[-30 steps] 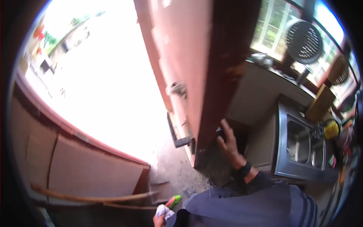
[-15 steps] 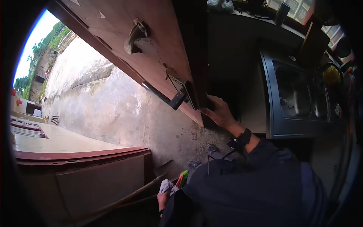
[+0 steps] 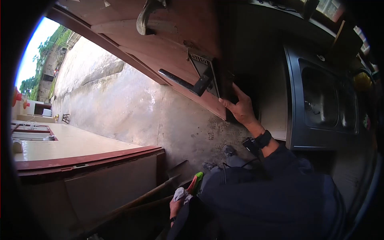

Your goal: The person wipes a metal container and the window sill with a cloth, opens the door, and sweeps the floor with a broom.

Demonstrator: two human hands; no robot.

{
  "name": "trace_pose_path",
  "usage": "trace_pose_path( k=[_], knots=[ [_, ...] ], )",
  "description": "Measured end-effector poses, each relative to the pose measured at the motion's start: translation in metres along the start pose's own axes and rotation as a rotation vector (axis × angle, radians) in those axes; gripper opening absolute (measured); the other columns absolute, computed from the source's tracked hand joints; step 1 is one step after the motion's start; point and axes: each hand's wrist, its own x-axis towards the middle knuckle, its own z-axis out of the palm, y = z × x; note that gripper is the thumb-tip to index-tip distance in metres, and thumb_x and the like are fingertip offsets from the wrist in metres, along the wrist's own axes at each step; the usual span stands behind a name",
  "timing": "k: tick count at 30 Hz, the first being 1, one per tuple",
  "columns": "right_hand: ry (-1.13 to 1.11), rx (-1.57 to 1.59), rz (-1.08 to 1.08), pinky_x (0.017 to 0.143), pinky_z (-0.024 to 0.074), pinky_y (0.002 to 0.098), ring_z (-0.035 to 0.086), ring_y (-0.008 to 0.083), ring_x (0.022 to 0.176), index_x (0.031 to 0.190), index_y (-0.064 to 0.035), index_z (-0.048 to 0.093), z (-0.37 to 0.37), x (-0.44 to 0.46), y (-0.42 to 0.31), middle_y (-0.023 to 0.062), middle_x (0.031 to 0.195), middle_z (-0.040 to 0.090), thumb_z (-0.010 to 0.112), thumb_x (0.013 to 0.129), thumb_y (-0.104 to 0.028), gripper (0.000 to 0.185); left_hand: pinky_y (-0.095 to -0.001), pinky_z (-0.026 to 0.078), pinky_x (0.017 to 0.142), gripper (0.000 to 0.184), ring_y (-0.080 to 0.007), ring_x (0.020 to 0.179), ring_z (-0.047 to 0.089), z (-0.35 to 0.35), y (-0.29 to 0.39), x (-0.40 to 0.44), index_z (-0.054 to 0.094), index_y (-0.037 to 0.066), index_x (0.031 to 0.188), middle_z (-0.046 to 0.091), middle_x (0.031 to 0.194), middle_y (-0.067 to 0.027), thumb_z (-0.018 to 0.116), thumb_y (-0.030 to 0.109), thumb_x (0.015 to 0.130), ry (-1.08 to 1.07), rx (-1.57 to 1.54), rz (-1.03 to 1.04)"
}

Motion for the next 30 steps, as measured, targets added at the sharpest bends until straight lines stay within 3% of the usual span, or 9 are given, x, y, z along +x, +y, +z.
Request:
trace_pose_path(
  k=[5, 10, 12, 13, 16, 23, 25, 26, 30],
  knots=[
    [-0.064, 0.154, 0.081, 0.093, 0.0498, 0.0319, 0.063, 0.0174, 0.109, 0.135, 0.0052, 0.055, 0.019, -0.016, -0.011, 0.0139, 0.12, 0.068, 0.081, 0.085, -0.015, 0.059, -0.0312, 0.053, 0.09, 0.044, -0.0139, 0.102, 0.068, -0.003, 0.084, -0.046, 0.07, 0.004, 0.122, 0.073, 0.114, -0.0053, 0.081, 0.021, 0.083, 0.013, -0.293, 0.053],
    [-0.197, 0.103, 0.166, 0.096, 0.0464, 0.0311, 0.062, 0.0176, 0.106, 0.127, 0.0054, 0.058, 0.033, -0.036, -0.015, 0.0097, 0.118, 0.068, 0.077, 0.089, -0.01, 0.045, -0.0281, 0.05, 0.096, 0.05, -0.0136, 0.11, 0.066, -0.006, 0.046, -0.032, 0.069, 0.005, 0.125, 0.072, 0.12, -0.0059, 0.082, 0.028, 0.082, 0.04, -0.339, 0.084],
    [-0.238, 0.092, 0.164, 0.101, 0.044, 0.0322, 0.06, 0.0197, 0.114, 0.137, 0.0044, 0.052, 0.04, -0.046, -0.005, 0.0117, 0.124, 0.065, 0.077, 0.089, -0.011, 0.057, -0.0291, 0.049, 0.099, 0.052, -0.0154, 0.114, 0.065, -0.004, 0.027, -0.032, 0.068, 0.01, 0.128, 0.07, 0.125, -0.0035, 0.081, 0.032, 0.083, 0.062, -0.29, 0.17],
    [-0.27, 0.05, 0.145, 0.103, 0.0432, 0.0326, 0.059, 0.0207, 0.116, 0.14, 0.0038, 0.05, 0.04, -0.054, 0.005, 0.0123, 0.127, 0.065, 0.077, 0.089, -0.012, 0.06, -0.0299, 0.049, 0.099, 0.052, -0.0152, 0.114, 0.065, -0.003, 0.024, -0.047, 0.068, 0.009, 0.128, 0.069, 0.126, -0.0036, 0.081, 0.032, 0.083, -0.01, -0.541, 0.222],
    [-0.347, 0.018, 0.145, 0.107, 0.041, 0.0346, 0.057, 0.0243, 0.123, 0.145, 0.0023, 0.047, 0.043, -0.077, 0.011, 0.0149, 0.134, 0.061, 0.078, 0.09, -0.017, 0.066, -0.0301, 0.052, 0.095, 0.041, -0.0151, 0.109, 0.066, 0.073, -0.116, 0.008, 0.068, 0.003, 0.126, 0.071, 0.12, -0.0044, 0.075, 0.005, 0.086, 0.085, -0.745, 0.044],
    [-0.414, 0.067, 0.277, 0.103, 0.0441, 0.0333, 0.059, 0.0213, 0.118, 0.136, 0.0064, 0.052, 0.076, -0.09, -0.028, 0.0141, 0.128, 0.064, 0.07, 0.094, -0.012, 0.049, -0.0301, 0.053, 0.093, 0.045, -0.0145, 0.104, 0.068, 0.063, -0.115, -0.011, 0.068, 0.005, 0.126, 0.073, 0.116, -0.0039, 0.08, 0.008, 0.082, 0.066, -0.613, -0.028],
    [-0.309, -0.212, 0.245, 0.104, 0.0458, 0.0376, 0.061, 0.0269, 0.12, 0.136, 0.0062, 0.053, 0.076, -0.109, -0.015, 0.0193, 0.13, 0.064, 0.074, 0.091, -0.034, 0.063, -0.0297, 0.053, 0.093, 0.047, -0.0151, 0.103, 0.068, 0.06, -0.109, 0.015, 0.069, 0.003, 0.125, 0.072, 0.116, -0.0057, 0.082, 0.007, 0.08, -0.005, -0.609, 0.157],
    [-0.383, -0.24, 0.312, 0.1, 0.0496, 0.0386, 0.065, 0.03, 0.115, 0.136, 0.0031, 0.055, 0.073, -0.119, -0.005, 0.0211, 0.129, 0.064, 0.073, 0.087, -0.05, 0.074, -0.0294, 0.052, 0.096, 0.051, -0.0139, 0.109, 0.067, 0.023, -0.027, -0.024, 0.067, 0.004, 0.127, 0.071, 0.122, -0.0063, 0.082, 0.009, 0.078, -0.047, -0.548, 0.092],
    [-0.983, -0.15, 0.513, 0.09, 0.0534, 0.0376, 0.068, 0.0261, 0.105, 0.137, -0.0018, 0.056, 0.062, -0.155, -0.037, 0.02, 0.123, 0.067, 0.074, 0.081, -0.06, 0.082, -0.0293, 0.053, 0.093, 0.046, -0.0134, 0.104, 0.067, 0.02, 0.023, 0.03, 0.066, 0.001, 0.126, 0.072, 0.119, -0.0067, 0.078, 0.004, 0.082, -0.324, -0.419, 0.33]
  ],
)
